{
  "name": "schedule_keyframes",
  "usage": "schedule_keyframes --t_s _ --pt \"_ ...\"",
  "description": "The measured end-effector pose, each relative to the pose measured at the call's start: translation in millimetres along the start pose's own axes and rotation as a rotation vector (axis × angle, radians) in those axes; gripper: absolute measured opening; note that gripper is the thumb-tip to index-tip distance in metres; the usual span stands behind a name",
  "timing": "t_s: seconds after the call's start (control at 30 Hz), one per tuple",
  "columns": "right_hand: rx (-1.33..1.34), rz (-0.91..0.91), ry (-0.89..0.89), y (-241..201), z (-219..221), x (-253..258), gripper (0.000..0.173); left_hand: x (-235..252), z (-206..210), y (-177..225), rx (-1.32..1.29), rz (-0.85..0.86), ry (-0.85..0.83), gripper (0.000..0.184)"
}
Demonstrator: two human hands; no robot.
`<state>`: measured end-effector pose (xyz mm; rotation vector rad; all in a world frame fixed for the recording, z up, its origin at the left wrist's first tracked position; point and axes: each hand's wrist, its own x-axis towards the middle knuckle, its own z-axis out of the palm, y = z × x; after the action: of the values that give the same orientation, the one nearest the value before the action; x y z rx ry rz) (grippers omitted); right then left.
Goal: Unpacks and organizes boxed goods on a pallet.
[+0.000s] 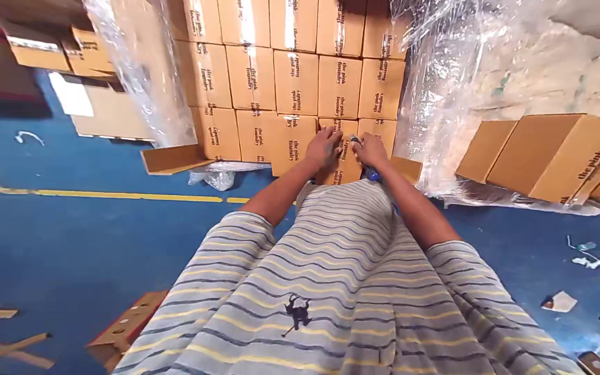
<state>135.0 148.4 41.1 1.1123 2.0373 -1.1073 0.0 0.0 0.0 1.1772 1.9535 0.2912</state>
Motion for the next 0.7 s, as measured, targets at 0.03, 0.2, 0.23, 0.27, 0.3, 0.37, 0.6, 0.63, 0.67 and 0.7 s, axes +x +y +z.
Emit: schedule_keyframes --t_s 0.03,0.2,0.23,0.27,0.3,0.37,0.6,0.63,0.67,0.7 --pt "0.014 0.02 0.021 -5 11 -2 0.04 -2 2 -1 -0.005 0.006 0.006 0.051" --pt "-0.066 0.168 0.144 -28 29 -8 0.038 -2 -2 -1 -0.03 0.032 0.006 0.043" --pt "-0.067 0.171 0.154 -28 32 -7 0.038 -2 -4 -1 -0.045 0.031 0.005 0.041" --pt "-0.067 0.167 0.159 -27 35 -8 0.038 -2 -4 -1 -0.061 0.03 0.011 0.039" --pt "-0.069 0.159 0.163 -26 37 -8 0.037 -2 -5 -1 -0.074 0.029 0.014 0.038" --pt "-0.09 0.145 0.168 -25 40 -10 0.037 1 -7 0 -0.089 0.014 0.012 0.037" --pt "-0.113 0.183 0.167 -37 47 -17 0.037 2 -9 5 -0.096 -0.071 -0.009 0.035" --pt "-0.114 0.188 0.175 -40 49 -16 0.036 1 -9 7 -0.097 -0.097 -0.009 0.034" --pt "-0.115 0.192 0.188 -42 51 -16 0.036 1 -10 9 -0.099 -0.12 -0.002 0.033" --pt "-0.119 0.193 0.199 -43 51 -15 0.036 4 -11 12 -0.099 -0.14 0.015 0.031"
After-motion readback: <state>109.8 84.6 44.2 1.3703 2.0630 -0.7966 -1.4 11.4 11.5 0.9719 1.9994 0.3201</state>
